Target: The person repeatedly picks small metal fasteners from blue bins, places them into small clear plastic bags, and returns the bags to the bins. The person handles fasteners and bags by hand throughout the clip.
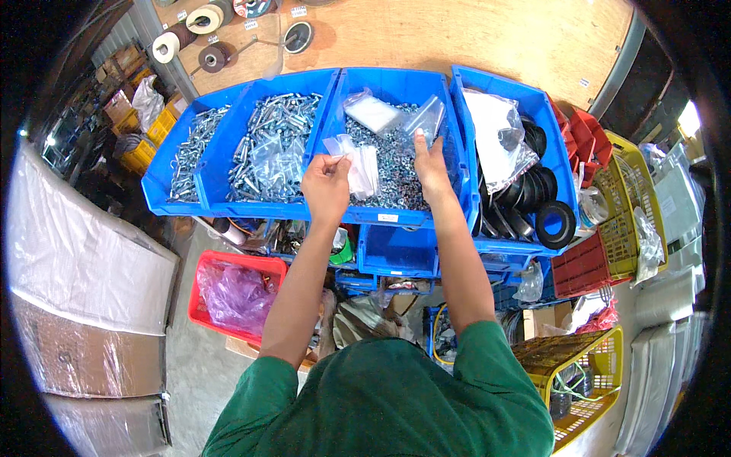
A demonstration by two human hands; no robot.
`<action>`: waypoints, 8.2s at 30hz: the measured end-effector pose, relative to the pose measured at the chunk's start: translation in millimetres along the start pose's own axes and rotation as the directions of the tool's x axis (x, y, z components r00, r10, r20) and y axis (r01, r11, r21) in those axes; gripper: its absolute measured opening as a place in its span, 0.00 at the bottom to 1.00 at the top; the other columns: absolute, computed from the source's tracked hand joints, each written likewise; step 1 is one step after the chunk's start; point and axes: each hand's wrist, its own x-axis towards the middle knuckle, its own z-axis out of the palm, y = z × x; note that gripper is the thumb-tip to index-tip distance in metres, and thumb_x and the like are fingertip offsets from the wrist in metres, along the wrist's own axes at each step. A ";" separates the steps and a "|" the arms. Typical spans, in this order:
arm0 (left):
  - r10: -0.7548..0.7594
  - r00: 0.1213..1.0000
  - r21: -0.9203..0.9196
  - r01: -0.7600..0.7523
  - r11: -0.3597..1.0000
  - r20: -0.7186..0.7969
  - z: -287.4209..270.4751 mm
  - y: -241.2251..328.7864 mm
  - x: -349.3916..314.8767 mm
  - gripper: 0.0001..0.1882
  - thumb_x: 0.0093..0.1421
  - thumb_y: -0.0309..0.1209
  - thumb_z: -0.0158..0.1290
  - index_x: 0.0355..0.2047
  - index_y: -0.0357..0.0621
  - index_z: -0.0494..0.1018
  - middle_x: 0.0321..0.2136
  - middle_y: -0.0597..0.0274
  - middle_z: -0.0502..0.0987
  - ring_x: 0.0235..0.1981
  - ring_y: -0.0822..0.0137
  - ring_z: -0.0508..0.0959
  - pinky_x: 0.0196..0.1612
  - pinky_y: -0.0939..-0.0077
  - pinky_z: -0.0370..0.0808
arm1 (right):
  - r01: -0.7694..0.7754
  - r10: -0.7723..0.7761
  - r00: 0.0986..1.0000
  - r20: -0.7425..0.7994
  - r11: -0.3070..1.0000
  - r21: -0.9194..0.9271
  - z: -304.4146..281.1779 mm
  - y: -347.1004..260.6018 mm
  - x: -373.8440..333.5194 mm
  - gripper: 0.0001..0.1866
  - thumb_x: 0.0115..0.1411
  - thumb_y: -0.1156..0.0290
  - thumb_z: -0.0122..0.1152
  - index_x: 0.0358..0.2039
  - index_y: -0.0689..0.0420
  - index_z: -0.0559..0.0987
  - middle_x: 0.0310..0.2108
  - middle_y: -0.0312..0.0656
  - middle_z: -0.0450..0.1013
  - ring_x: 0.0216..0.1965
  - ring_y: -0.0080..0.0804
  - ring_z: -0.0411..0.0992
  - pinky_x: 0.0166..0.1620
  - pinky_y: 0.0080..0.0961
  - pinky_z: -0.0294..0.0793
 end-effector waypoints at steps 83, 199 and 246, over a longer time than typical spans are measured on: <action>-0.421 0.842 0.087 0.418 0.904 0.337 -203.3 27.1 -104.1 0.11 0.67 0.34 0.57 0.31 0.39 0.76 0.22 0.66 0.77 0.24 0.78 0.73 0.27 0.77 0.71 | 0.274 -0.312 0.632 0.710 0.946 0.172 19.0 -83.9 -256.0 0.06 0.58 0.82 0.60 0.37 0.65 0.82 0.32 0.47 0.78 0.30 0.33 0.77 0.35 0.26 0.74; -0.585 0.706 0.170 0.570 0.804 0.400 -204.2 -3.4 -238.3 0.09 0.63 0.29 0.53 0.31 0.32 0.71 0.22 0.40 0.75 0.24 0.45 0.79 0.28 0.58 0.73 | -0.548 0.738 -0.246 0.628 0.428 -0.719 -40.4 -58.2 -256.7 0.22 0.67 0.76 0.44 0.61 0.63 0.65 0.51 0.43 0.73 0.30 0.26 0.74 0.32 0.23 0.75; -0.612 0.790 0.172 0.597 0.784 0.047 -359.2 -35.2 -264.7 0.15 0.65 0.35 0.52 0.29 0.33 0.70 0.20 0.46 0.72 0.21 0.59 0.73 0.27 0.63 0.70 | 0.859 -0.071 0.383 0.921 0.394 -0.327 352.5 -94.1 -180.3 0.13 0.49 0.70 0.68 0.32 0.67 0.81 0.36 0.64 0.78 0.42 0.61 0.78 0.48 0.49 0.78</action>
